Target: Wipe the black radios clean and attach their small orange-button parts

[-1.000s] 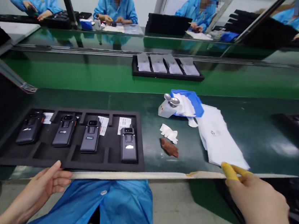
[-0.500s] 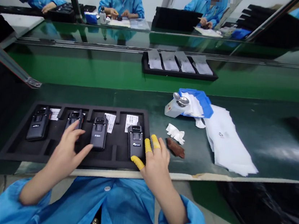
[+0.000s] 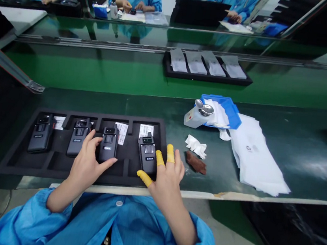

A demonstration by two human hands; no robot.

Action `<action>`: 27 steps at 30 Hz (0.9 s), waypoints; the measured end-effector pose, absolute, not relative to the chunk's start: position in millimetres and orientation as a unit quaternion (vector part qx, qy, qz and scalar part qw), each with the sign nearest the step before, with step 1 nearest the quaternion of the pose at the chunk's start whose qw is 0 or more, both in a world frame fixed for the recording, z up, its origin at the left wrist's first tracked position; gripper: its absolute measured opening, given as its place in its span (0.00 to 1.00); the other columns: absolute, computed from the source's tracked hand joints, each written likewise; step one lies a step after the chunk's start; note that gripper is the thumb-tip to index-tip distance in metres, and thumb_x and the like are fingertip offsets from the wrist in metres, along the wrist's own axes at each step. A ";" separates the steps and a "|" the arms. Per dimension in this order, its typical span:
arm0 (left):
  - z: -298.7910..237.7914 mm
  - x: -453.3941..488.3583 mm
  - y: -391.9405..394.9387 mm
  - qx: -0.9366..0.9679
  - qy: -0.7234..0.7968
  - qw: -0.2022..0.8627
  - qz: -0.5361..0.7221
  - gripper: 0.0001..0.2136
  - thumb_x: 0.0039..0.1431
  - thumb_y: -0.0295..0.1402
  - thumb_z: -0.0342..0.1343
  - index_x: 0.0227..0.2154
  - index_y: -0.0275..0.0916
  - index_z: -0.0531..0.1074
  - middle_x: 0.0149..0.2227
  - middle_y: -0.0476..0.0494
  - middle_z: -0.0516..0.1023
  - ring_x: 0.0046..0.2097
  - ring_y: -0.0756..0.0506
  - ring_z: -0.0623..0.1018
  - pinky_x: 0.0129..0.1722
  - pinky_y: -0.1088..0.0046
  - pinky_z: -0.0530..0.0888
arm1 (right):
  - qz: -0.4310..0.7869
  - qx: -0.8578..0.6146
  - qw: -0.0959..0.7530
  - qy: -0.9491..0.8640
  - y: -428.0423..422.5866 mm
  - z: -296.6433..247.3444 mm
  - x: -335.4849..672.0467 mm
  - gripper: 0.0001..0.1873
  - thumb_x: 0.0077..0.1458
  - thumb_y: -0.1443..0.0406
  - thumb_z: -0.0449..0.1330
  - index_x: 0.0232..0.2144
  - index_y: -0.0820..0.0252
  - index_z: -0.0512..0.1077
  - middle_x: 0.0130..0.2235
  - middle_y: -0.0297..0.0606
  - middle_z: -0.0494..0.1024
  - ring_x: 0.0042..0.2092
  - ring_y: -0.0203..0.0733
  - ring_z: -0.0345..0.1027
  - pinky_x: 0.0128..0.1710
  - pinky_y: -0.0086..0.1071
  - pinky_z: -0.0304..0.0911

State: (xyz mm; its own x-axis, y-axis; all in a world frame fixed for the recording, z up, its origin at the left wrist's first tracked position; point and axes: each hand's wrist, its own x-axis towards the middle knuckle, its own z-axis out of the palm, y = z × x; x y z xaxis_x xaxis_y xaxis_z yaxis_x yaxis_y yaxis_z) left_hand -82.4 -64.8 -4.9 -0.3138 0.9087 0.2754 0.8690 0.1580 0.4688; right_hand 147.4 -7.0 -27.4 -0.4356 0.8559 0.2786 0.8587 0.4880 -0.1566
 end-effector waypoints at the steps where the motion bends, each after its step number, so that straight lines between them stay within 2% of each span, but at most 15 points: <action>1: -6.4 -82.7 -65.0 0.582 0.758 0.042 0.291 0.26 0.50 0.40 0.62 0.49 0.38 0.60 0.60 0.26 0.59 0.57 0.32 0.68 0.47 0.57 0.74 | 0.006 -0.510 0.161 -0.845 -6.4 -28.1 147.1 0.35 0.54 0.45 0.51 0.54 0.66 0.63 0.62 0.63 0.54 0.63 0.67 0.44 0.51 0.60 0.52; 7: -8.5 -84.4 -65.4 0.586 0.753 0.050 0.296 0.25 0.52 0.41 0.60 0.50 0.37 0.60 0.60 0.26 0.59 0.56 0.31 0.69 0.48 0.53 0.73 | 0.015 -0.552 0.129 -0.824 -6.9 -20.3 141.7 0.39 0.48 0.42 0.56 0.52 0.67 0.67 0.62 0.64 0.53 0.64 0.70 0.40 0.54 0.64 0.45; 11: -8.9 -86.0 -64.3 0.590 0.749 0.050 0.297 0.26 0.53 0.47 0.57 0.49 0.36 0.61 0.59 0.26 0.61 0.53 0.29 0.71 0.46 0.49 0.72 | 0.035 -0.568 0.118 -0.813 -7.3 -13.8 134.9 0.38 0.45 0.44 0.61 0.49 0.67 0.68 0.63 0.65 0.53 0.65 0.70 0.39 0.54 0.64 0.45; 15: -7.3 -86.3 -63.1 0.600 0.740 0.049 0.301 0.26 0.55 0.50 0.52 0.49 0.36 0.61 0.57 0.26 0.62 0.55 0.29 0.69 0.48 0.49 0.71 | 0.065 -0.581 0.142 -0.799 -8.2 -12.9 131.9 0.39 0.43 0.47 0.64 0.50 0.67 0.67 0.63 0.64 0.51 0.65 0.69 0.38 0.54 0.64 0.46; 19: -2.6 -83.9 -56.3 0.618 0.738 0.032 0.270 0.29 0.54 0.48 0.54 0.53 0.34 0.60 0.56 0.25 0.62 0.56 0.28 0.67 0.49 0.49 0.70 | 0.077 -0.564 0.198 -0.798 -13.0 -9.3 126.5 0.36 0.43 0.53 0.66 0.51 0.66 0.66 0.64 0.62 0.51 0.65 0.69 0.37 0.56 0.66 0.43; 20: -1.3 -82.7 -53.8 0.626 0.737 0.027 0.251 0.30 0.53 0.47 0.56 0.54 0.33 0.59 0.56 0.24 0.62 0.56 0.27 0.67 0.49 0.48 0.69 | 0.086 -0.550 0.218 -0.802 -14.9 -7.5 124.0 0.34 0.44 0.55 0.66 0.52 0.65 0.65 0.63 0.61 0.53 0.65 0.68 0.38 0.57 0.65 0.44; 22: 1.1 -80.0 -49.1 0.642 0.735 0.027 0.218 0.32 0.51 0.44 0.59 0.55 0.33 0.58 0.56 0.23 0.62 0.55 0.26 0.67 0.48 0.46 0.69 | 0.136 -0.516 0.257 -0.806 -19.2 -4.2 118.4 0.32 0.49 0.59 0.62 0.55 0.62 0.62 0.60 0.56 0.62 0.64 0.61 0.48 0.57 0.59 0.51; 25: 4.6 -77.5 -44.5 0.640 0.736 0.056 0.214 0.31 0.51 0.38 0.59 0.57 0.36 0.58 0.58 0.26 0.61 0.55 0.27 0.66 0.49 0.46 0.68 | 0.255 -0.492 0.287 -0.782 -24.3 -2.4 110.9 0.37 0.54 0.64 0.57 0.63 0.58 0.48 0.54 0.45 0.72 0.55 0.47 0.66 0.53 0.45 0.64; 27: 7.9 -78.8 -43.0 0.614 0.746 0.090 0.242 0.31 0.48 0.34 0.58 0.57 0.37 0.58 0.59 0.28 0.60 0.58 0.28 0.65 0.52 0.47 0.66 | 0.286 -0.504 0.288 -0.763 -25.5 -4.5 108.2 0.38 0.54 0.65 0.56 0.64 0.59 0.46 0.52 0.43 0.74 0.51 0.45 0.70 0.50 0.40 0.68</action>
